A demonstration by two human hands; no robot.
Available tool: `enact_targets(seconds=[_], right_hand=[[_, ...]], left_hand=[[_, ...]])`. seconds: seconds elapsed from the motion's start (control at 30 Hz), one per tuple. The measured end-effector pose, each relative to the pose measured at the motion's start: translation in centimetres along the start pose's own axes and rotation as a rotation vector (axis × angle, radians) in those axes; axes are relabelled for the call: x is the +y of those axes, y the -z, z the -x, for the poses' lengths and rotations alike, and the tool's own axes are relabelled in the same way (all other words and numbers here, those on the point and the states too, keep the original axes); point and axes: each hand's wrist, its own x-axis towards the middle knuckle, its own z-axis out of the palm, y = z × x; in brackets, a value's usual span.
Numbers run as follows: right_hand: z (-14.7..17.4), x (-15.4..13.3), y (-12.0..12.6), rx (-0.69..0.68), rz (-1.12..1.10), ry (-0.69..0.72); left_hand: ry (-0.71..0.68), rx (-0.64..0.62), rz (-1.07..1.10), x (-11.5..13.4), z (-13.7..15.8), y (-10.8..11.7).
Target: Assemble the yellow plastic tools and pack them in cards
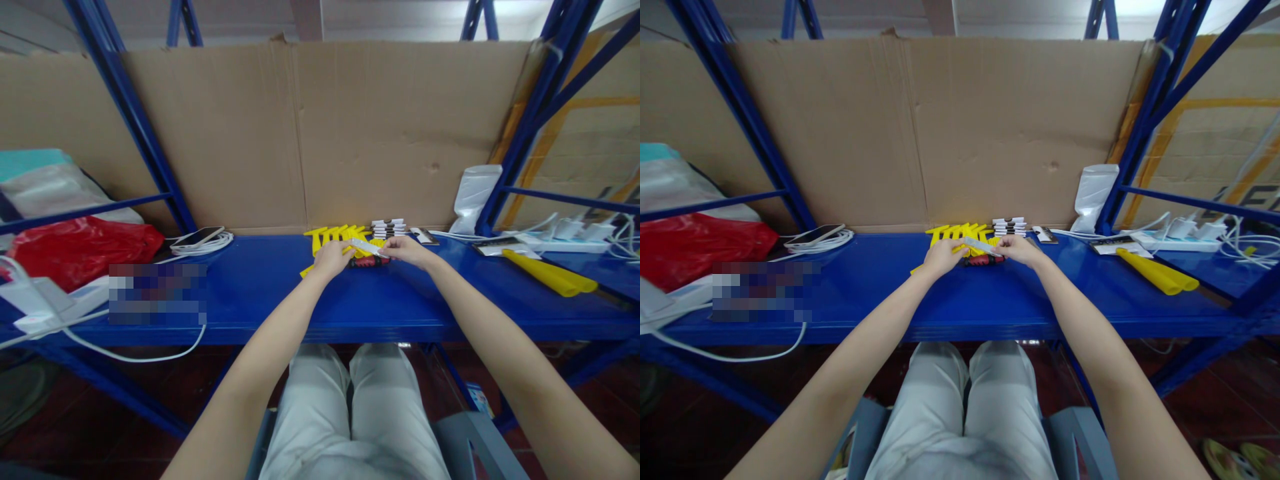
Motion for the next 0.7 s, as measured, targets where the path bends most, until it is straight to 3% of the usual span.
enact_targets(seconds=[0.43, 0.7], right_hand=[[0.1, -0.3, 0.0, -0.030, -0.009, 0.046], [0.7, -1.0, -0.5, -0.031, -0.110, -0.067]], left_hand=[[-0.004, -0.009, -0.020, 0.1, 0.0, -0.1], [-0.023, -0.014, -0.011, 0.0, -0.1, -0.3]])
